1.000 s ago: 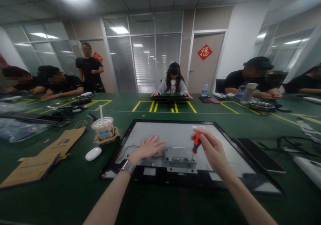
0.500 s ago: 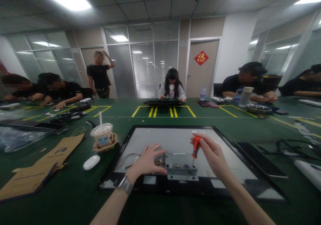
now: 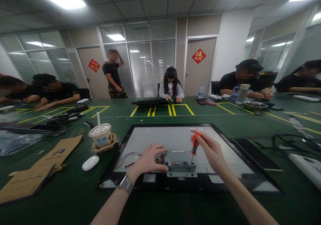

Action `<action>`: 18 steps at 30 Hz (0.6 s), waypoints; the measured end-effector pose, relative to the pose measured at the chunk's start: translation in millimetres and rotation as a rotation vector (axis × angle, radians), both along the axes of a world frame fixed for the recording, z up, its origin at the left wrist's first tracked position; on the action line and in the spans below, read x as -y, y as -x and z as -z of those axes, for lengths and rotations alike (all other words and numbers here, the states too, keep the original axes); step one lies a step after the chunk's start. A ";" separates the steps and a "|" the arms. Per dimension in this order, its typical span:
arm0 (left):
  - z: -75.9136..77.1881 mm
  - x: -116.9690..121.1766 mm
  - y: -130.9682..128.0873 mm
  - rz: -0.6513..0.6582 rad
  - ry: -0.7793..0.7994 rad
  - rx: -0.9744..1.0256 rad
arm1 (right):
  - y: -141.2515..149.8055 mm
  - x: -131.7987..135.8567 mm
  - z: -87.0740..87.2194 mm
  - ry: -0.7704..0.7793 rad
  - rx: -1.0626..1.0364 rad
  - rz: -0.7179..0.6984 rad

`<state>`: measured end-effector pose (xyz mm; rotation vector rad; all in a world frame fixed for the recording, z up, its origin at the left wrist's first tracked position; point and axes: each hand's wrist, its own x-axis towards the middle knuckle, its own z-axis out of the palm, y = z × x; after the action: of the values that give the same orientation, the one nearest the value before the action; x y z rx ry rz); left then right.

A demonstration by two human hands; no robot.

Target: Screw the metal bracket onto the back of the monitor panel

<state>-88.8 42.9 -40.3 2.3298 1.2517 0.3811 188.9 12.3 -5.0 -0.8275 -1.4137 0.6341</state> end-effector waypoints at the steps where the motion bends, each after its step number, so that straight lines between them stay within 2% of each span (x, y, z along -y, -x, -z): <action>1: -0.4 0.3 -0.2 0.000 0.001 -0.006 | -1.1 -0.3 -0.2 0.004 0.002 -0.025; 7: 0.1 -0.8 0.6 0.012 -0.005 -0.036 | -4.8 -2.7 -2.0 0.004 -0.023 -0.076; 12: 1.0 -1.8 0.8 0.014 -0.004 -0.055 | -3.4 -1.0 -3.9 -0.064 0.010 0.072; 14: 1.9 -2.4 1.1 0.020 -0.011 -0.055 | -2.3 0.1 -3.7 -0.098 0.014 0.088; 18: 3.4 -3.6 1.8 0.023 -0.015 -0.055 | 0.7 2.0 -1.6 -0.011 -0.054 -0.070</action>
<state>-90.6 46.5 -43.8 2.3805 1.2507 0.3216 188.2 10.4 -3.4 -0.7492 -1.4003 0.6971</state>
